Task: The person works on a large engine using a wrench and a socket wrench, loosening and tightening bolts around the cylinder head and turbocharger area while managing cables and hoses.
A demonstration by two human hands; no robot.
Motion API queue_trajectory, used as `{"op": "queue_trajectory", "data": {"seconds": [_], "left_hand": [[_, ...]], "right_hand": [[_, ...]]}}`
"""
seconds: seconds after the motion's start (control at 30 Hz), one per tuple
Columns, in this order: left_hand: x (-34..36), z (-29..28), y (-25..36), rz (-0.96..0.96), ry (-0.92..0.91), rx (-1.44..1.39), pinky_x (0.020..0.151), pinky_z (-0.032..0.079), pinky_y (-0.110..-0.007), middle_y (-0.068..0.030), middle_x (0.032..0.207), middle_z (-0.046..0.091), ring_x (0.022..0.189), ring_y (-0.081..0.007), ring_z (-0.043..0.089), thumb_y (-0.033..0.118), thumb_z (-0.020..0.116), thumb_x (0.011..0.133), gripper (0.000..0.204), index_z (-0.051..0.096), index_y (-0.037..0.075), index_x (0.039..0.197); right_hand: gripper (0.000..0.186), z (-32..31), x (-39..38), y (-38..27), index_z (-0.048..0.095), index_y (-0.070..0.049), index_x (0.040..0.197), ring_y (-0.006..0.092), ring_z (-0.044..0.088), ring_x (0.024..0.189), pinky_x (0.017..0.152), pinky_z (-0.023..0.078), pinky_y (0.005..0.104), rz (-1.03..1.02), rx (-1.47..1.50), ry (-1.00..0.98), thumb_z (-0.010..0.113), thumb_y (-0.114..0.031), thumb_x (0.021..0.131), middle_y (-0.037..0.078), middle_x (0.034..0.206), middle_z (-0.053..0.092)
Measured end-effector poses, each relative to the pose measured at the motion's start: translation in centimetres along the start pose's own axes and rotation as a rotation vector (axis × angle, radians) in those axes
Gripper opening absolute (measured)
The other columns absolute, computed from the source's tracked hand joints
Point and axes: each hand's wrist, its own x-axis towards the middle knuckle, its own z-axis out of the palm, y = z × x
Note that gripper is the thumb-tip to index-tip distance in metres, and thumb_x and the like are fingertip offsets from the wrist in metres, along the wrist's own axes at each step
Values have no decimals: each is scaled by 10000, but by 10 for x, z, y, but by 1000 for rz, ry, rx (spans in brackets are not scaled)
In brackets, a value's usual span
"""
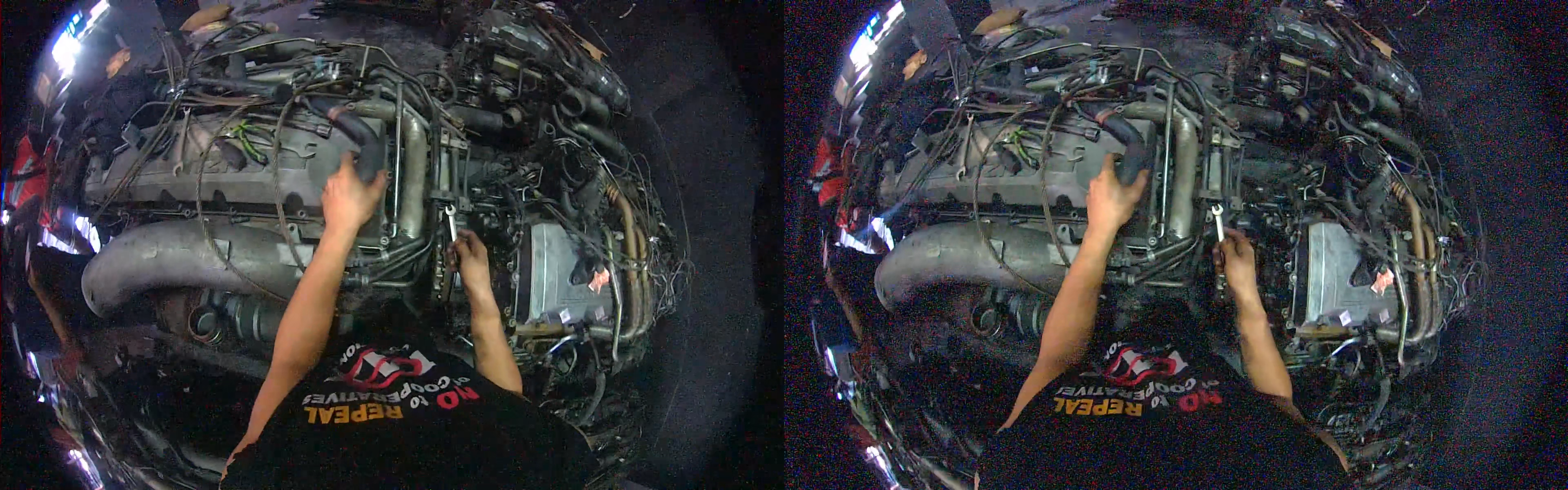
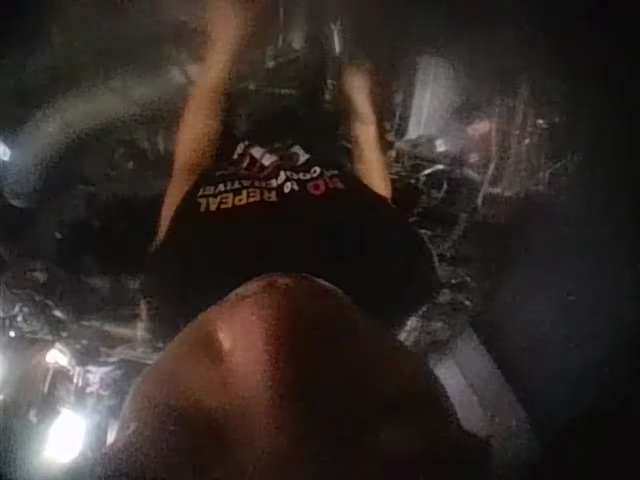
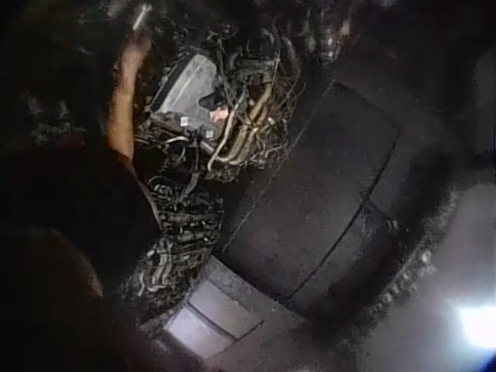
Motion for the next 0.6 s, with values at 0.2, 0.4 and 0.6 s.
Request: {"op": "queue_trajectory", "data": {"seconds": [0.2, 0.4, 0.6], "left_hand": [[1, -2, -2, -3, -10, -14, 759, 460, -484, -255, 899, 615, 862, -414, 588, 387, 631, 732, 591, 456, -8, 1136], [0, -8, 2, -11, 8, -16, 743, 455, -493, -241, 811, 623, 824, -418, 592, 371, 631, 732, 546, 464, -9, 1088], [2, -9, 1, -43, -38, -59, 730, 456, -496, -250, 779, 618, 809, -414, 597, 371, 635, 725, 543, 470, -14, 1071]], "right_hand": [[329, 28, 14, -11, 459, 4, 1195, 89, 483, 503, 435, 398, 234, -36, 45, 38, 445, -73, 876, 38, 689, 552], [362, 37, 8, -25, 403, 34, 1240, 107, 473, 462, 379, 377, 242, -50, 90, 61, 427, -73, 894, 51, 683, 538], [389, 52, 10, -31, 352, 58, 1261, 126, 516, 499, 412, 409, 248, -45, 100, 74, 421, -80, 904, 68, 708, 531]]}}
